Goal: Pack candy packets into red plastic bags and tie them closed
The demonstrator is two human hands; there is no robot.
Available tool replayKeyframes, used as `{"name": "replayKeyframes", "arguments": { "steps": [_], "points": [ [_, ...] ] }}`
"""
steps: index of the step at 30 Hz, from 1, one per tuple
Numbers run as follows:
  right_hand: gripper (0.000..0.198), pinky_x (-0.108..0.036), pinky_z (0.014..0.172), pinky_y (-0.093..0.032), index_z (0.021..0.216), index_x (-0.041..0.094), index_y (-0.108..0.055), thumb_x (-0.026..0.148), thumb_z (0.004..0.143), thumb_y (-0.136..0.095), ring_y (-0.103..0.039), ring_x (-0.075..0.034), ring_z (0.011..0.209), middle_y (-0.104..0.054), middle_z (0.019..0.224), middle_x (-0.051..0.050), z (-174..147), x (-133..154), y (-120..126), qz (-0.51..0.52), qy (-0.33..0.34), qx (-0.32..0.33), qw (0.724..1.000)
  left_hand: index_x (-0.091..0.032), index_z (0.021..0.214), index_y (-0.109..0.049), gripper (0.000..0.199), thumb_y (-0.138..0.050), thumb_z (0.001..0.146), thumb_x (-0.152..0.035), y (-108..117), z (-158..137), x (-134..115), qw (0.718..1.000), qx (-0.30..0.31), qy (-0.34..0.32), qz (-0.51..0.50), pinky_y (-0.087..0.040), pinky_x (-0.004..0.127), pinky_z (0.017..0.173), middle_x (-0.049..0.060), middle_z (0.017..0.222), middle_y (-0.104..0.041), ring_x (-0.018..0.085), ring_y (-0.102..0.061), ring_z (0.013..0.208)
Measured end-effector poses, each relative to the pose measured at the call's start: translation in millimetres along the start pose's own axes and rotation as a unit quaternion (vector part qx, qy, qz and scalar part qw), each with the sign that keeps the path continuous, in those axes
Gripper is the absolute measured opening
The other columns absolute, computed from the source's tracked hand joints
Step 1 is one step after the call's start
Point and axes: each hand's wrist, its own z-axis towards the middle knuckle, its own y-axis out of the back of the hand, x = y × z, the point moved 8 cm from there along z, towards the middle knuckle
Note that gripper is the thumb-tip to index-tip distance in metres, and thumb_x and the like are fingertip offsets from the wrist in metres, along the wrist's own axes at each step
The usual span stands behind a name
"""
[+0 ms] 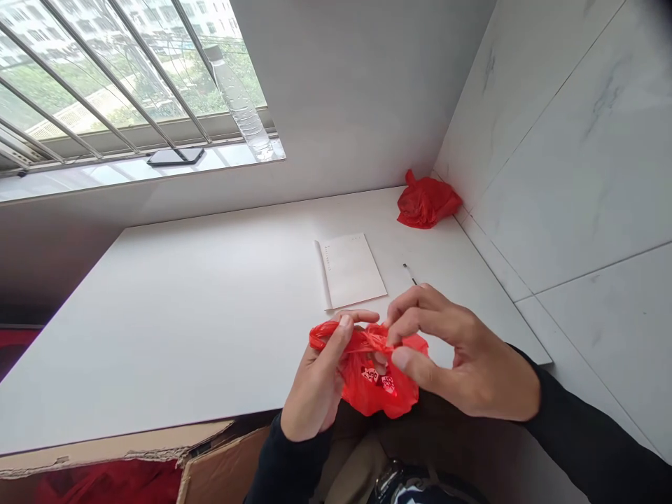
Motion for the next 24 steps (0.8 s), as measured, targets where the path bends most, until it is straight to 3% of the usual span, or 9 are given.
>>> {"name": "replayKeyframes", "arguments": {
  "steps": [3,6,9,12,14,16,19,21,24],
  "points": [
    [0.006,-0.039,0.096,-0.049,0.089,0.025,-0.065,0.028,0.093,-0.064,-0.058,-0.022,0.112,-0.062,0.116,-0.005,-1,-5,-7,0.015,0.006,0.017,1.000,-0.017,0.086,-0.067,0.021,-0.067,0.093,-0.036,-2,2,-5,0.994,0.074,-0.026,0.081,-0.046,0.025,0.067,0.004,0.077,-0.063,0.013,-0.057,0.069],
    [0.024,-0.044,0.106,-0.044,0.117,0.026,-0.061,0.041,0.100,-0.055,-0.053,-0.025,0.124,-0.062,0.126,-0.008,8,-21,-12,0.037,-0.006,0.012,0.999,-0.018,0.092,-0.064,0.013,-0.067,0.093,-0.031,-4,-1,-7,0.982,0.105,-0.042,0.150,-0.046,0.025,0.070,0.003,0.081,-0.063,0.013,-0.056,0.074],
    [0.037,-0.038,0.094,-0.049,0.132,0.023,-0.055,0.045,0.106,-0.041,-0.063,-0.020,0.098,-0.069,0.100,-0.004,16,-43,-26,0.090,-0.048,0.061,0.993,-0.021,0.103,-0.062,0.009,-0.062,0.094,-0.020,-4,-3,-10,0.957,0.087,-0.098,0.259,-0.048,0.027,0.072,0.003,0.091,-0.065,0.015,-0.060,0.079],
    [0.035,-0.028,0.061,-0.044,0.120,0.022,-0.061,0.043,0.107,-0.037,-0.048,-0.013,0.057,-0.051,0.062,0.005,17,-68,-34,0.113,-0.128,0.078,0.982,-0.022,0.109,-0.061,0.032,-0.058,0.085,-0.001,-1,-7,-18,0.878,0.009,-0.244,0.411,-0.049,0.026,0.073,0.003,0.098,-0.066,0.015,-0.063,0.082],
    [0.033,-0.026,0.052,-0.035,0.124,0.021,-0.060,0.039,0.105,-0.040,-0.035,-0.012,0.050,-0.040,0.058,0.008,16,-76,-40,0.112,-0.150,0.101,0.977,-0.024,0.115,-0.061,0.042,-0.055,0.084,0.004,0,-11,-21,0.813,-0.042,-0.346,0.466,-0.051,0.025,0.074,0.004,0.104,-0.066,0.016,-0.065,0.089],
    [0.032,-0.025,0.051,-0.032,0.129,0.021,-0.058,0.033,0.104,-0.043,-0.035,-0.011,0.051,-0.043,0.060,0.008,15,-75,-49,0.135,-0.134,0.154,0.970,-0.026,0.122,-0.060,0.046,-0.055,0.088,0.003,2,-14,-18,0.777,-0.065,-0.402,0.480,-0.053,0.024,0.080,0.006,0.111,-0.064,0.016,-0.066,0.100],
    [0.024,-0.026,0.064,-0.043,0.115,0.019,-0.064,0.031,0.102,-0.048,-0.052,-0.013,0.067,-0.062,0.080,0.001,17,-68,-52,0.167,-0.110,0.168,0.965,-0.030,0.133,-0.058,0.053,-0.056,0.091,0.002,2,-13,-13,0.770,-0.044,-0.417,0.481,-0.054,0.024,0.085,0.006,0.117,-0.060,0.015,-0.064,0.106],
    [0.021,-0.029,0.076,-0.047,0.104,0.019,-0.066,0.033,0.102,-0.050,-0.060,-0.015,0.080,-0.067,0.089,-0.001,20,-65,-44,0.162,-0.112,0.128,0.972,-0.033,0.143,-0.052,0.062,-0.052,0.092,0.002,2,-13,-10,0.769,-0.015,-0.401,0.497,-0.053,0.027,0.090,0.007,0.125,-0.059,0.016,-0.062,0.112],
    [0.016,-0.029,0.081,-0.046,0.095,0.021,-0.063,0.031,0.101,-0.053,-0.062,-0.015,0.084,-0.068,0.088,0.000,16,-66,-27,0.104,-0.116,0.061,0.986,-0.032,0.155,-0.037,0.065,-0.049,0.097,-0.005,12,-17,1,0.763,0.001,-0.368,0.531,-0.049,0.035,0.102,0.010,0.144,-0.052,0.022,-0.053,0.130]
  ]
}}
